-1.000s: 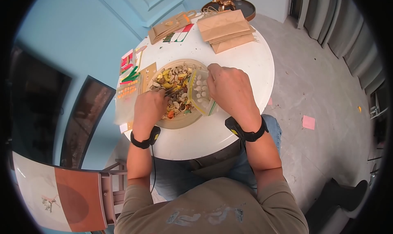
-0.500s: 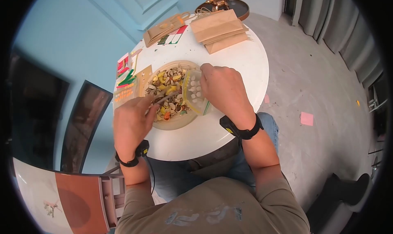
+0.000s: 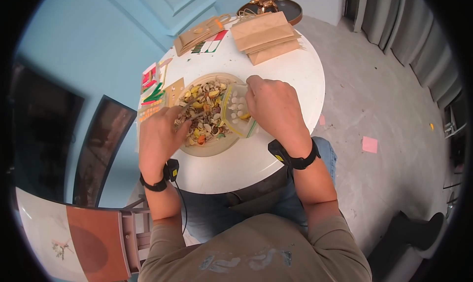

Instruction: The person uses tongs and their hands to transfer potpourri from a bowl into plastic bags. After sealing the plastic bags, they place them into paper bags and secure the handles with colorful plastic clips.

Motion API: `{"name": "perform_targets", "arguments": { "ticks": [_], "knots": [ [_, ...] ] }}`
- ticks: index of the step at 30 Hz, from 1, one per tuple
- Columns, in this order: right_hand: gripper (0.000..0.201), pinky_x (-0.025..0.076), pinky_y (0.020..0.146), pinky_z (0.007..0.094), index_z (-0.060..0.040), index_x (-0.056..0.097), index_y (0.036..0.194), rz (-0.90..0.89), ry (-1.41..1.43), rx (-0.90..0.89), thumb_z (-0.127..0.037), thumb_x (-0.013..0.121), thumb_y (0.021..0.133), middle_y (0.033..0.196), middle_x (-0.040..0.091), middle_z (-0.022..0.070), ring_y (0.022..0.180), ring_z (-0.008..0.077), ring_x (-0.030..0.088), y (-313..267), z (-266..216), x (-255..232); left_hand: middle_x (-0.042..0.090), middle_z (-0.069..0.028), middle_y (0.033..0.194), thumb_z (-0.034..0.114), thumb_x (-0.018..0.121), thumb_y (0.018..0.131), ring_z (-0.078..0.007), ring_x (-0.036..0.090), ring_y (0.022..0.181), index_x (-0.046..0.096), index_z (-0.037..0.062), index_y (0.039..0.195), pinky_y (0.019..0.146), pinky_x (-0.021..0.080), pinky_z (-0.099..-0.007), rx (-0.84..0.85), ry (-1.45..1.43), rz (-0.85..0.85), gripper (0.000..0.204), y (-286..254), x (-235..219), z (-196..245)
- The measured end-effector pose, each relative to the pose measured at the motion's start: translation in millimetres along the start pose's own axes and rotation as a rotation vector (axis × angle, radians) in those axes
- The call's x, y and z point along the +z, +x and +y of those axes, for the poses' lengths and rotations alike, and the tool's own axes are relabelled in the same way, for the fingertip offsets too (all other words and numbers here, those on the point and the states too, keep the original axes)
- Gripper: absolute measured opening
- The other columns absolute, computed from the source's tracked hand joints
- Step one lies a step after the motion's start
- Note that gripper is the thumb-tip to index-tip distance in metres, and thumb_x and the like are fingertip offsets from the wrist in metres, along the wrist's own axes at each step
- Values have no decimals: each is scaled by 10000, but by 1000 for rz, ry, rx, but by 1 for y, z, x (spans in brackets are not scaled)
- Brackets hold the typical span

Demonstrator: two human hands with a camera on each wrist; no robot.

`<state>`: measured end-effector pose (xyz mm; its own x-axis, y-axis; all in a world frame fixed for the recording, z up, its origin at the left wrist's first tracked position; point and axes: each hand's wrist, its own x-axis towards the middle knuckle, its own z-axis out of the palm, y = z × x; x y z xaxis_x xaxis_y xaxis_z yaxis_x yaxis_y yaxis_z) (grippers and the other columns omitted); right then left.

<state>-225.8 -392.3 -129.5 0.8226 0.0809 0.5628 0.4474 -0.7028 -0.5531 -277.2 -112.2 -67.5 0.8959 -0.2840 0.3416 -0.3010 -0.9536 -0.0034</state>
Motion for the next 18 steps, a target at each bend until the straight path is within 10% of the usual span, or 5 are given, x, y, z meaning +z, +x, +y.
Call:
{"name": "perform_targets", "arguments": {
  "ticks": [18],
  "knots": [
    [145, 602, 719, 509, 20, 777, 1005, -7, 0, -8, -97, 694, 1023, 785, 747, 240, 738, 436, 749, 1, -7, 1, 754, -131, 872, 150, 784, 947, -338, 779, 887, 729, 58, 912, 765, 628, -469, 190, 254, 35, 113, 37, 101, -34]
  ]
}}
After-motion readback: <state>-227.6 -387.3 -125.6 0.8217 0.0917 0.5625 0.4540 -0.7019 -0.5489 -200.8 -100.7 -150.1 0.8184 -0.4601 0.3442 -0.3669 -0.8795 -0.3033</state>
